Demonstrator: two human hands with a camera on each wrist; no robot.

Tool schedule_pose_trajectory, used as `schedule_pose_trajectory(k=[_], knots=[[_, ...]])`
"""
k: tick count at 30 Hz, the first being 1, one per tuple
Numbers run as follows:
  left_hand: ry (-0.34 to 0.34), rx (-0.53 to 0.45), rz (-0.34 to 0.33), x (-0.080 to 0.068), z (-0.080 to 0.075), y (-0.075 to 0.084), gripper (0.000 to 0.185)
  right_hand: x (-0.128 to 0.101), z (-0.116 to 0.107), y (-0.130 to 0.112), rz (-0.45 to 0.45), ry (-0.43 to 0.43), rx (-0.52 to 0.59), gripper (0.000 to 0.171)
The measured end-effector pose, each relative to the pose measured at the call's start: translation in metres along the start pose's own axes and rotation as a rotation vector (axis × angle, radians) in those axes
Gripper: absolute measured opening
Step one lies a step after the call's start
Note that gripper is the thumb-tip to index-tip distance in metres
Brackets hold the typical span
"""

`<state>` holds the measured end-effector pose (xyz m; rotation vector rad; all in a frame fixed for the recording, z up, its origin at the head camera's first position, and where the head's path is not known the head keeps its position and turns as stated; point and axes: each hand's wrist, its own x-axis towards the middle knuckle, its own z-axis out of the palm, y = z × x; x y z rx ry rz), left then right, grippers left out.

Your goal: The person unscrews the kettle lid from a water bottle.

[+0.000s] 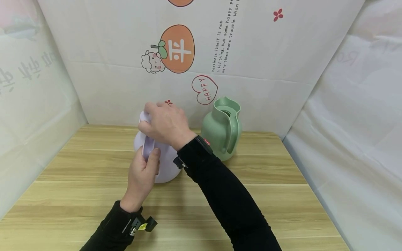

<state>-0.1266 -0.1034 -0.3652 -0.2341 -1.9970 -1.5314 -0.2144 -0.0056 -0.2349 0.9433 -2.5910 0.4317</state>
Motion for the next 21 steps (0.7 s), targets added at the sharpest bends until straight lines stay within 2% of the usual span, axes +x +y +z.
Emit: schedule_pose_trajectory(k=[10,18,21], knots=[[0.005,0.001,0.007,0.0000,0.0005,-0.0011,0.023,0.0017,-0.0015,0.0072,-0.025,-0.084,0.123,0.037],[-0.002,-0.011,0.013,0.0002,0.0005,-0.0018,0.022,0.0031,-0.0018,0.0083,-0.016,-0.096,0.128,0.038],[0.000,-0.005,0.015,0.0003,0.0005,-0.0014,0.021,0.0032,-0.0019,0.0046,0.012,-0.070,0.087,0.042]])
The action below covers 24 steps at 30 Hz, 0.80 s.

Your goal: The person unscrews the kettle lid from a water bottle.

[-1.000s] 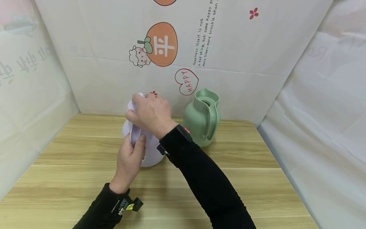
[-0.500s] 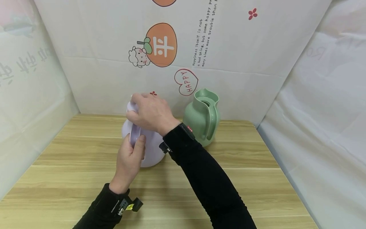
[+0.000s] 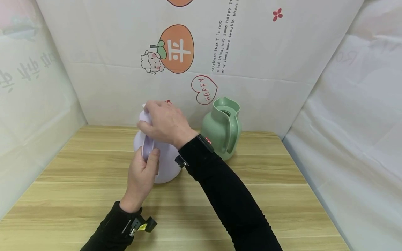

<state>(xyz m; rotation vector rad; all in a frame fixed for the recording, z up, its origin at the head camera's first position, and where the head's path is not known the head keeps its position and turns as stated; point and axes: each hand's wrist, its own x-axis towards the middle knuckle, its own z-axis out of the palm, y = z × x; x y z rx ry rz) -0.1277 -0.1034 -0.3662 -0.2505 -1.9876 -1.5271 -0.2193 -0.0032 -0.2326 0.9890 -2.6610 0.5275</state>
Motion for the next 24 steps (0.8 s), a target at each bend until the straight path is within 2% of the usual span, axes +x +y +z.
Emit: schedule_pose_trajectory(k=[2,5,8,12,18,24], knots=[[-0.003,0.002,0.003,0.000,0.000,0.000,0.021,-0.001,0.000,-0.005,0.052,0.031,-0.059,0.051],[-0.011,-0.002,0.006,-0.001,0.000,0.000,0.021,-0.002,0.001,-0.013,0.161,0.083,-0.204,0.059],[-0.019,-0.020,-0.003,-0.001,0.000,-0.001,0.021,-0.002,0.003,-0.020,0.256,0.092,-0.327,0.064],[-0.018,-0.029,-0.005,-0.001,0.000,-0.002,0.020,0.000,0.004,-0.022,0.302,0.068,-0.376,0.064],[-0.014,-0.019,-0.002,-0.001,0.000,-0.001,0.021,0.001,0.002,-0.019,0.278,0.013,-0.375,0.059],[-0.018,-0.028,0.001,-0.001,0.000,0.000,0.020,0.000,0.000,-0.016,0.173,0.036,-0.356,0.039]])
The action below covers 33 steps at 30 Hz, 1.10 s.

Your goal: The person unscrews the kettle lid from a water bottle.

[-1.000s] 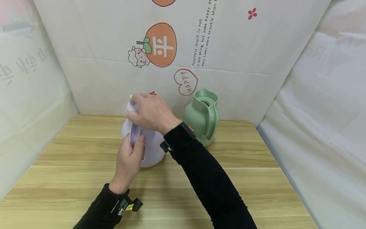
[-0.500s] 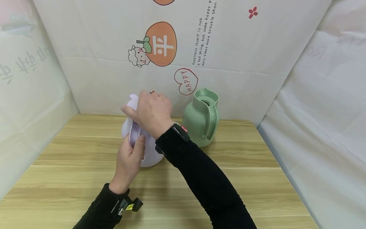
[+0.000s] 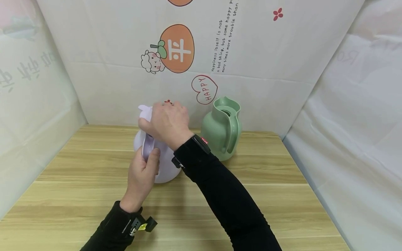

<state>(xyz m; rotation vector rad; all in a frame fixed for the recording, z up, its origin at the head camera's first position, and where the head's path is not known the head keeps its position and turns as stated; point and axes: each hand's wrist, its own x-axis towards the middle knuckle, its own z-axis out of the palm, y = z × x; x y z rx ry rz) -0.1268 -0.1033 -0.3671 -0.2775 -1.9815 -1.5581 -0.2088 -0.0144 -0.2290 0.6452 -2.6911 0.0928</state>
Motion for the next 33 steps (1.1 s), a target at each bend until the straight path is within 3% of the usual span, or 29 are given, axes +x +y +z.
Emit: schedule_pose_trajectory(k=[9,33], knots=[[-0.002,0.008,-0.002,0.0002,0.0000,-0.0001,0.022,-0.0016,0.0017,0.0015,-0.055,0.013,0.058,0.040],[-0.003,-0.006,0.008,0.0008,-0.0001,-0.0014,0.019,0.0024,0.0000,0.0094,-0.159,-0.059,0.254,0.051]])
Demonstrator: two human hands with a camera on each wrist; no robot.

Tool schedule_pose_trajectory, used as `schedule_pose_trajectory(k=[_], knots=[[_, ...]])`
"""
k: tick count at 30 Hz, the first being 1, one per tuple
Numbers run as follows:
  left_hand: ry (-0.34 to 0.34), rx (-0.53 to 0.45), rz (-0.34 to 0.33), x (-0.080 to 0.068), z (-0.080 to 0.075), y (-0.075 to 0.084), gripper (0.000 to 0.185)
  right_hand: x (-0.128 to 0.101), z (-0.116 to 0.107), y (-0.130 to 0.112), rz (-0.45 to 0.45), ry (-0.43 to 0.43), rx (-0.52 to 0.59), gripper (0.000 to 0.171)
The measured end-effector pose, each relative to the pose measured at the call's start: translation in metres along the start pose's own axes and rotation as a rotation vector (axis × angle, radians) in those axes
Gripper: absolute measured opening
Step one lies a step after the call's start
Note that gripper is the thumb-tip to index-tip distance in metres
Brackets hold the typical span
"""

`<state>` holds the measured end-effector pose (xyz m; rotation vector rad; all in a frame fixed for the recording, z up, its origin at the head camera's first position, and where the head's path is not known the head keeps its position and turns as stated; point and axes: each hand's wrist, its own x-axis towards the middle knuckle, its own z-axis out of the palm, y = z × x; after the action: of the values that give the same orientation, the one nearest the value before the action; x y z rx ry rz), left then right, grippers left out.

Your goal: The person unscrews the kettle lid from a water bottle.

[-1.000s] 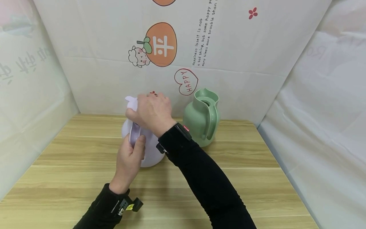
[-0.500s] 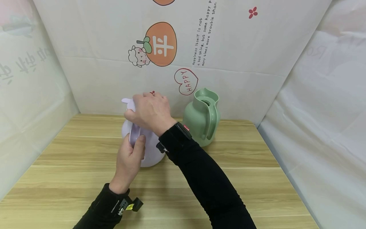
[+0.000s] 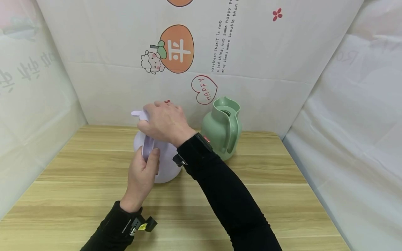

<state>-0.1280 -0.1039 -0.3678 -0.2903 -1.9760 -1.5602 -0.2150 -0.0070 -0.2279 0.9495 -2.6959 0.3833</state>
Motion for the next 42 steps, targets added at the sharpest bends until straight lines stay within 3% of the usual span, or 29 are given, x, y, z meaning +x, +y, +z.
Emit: schedule_pose_trajectory(k=[9,17,24,30,42], knots=[[0.004,0.013,-0.008,0.000,0.000,0.001,0.022,-0.001,0.000,0.003,-0.044,-0.019,0.025,0.053],[0.000,0.013,-0.007,0.000,0.000,0.001,0.020,-0.008,-0.002,-0.003,-0.031,0.001,-0.084,0.058],[0.004,0.007,-0.008,0.000,0.000,0.001,0.022,-0.009,-0.001,-0.007,-0.008,0.043,-0.175,0.041],[0.009,0.004,-0.008,0.000,0.000,0.000,0.022,-0.008,0.001,-0.007,0.003,0.084,-0.152,0.041],[0.012,0.022,-0.003,0.001,0.000,0.001,0.022,-0.006,0.001,-0.002,-0.013,0.060,-0.003,0.041]])
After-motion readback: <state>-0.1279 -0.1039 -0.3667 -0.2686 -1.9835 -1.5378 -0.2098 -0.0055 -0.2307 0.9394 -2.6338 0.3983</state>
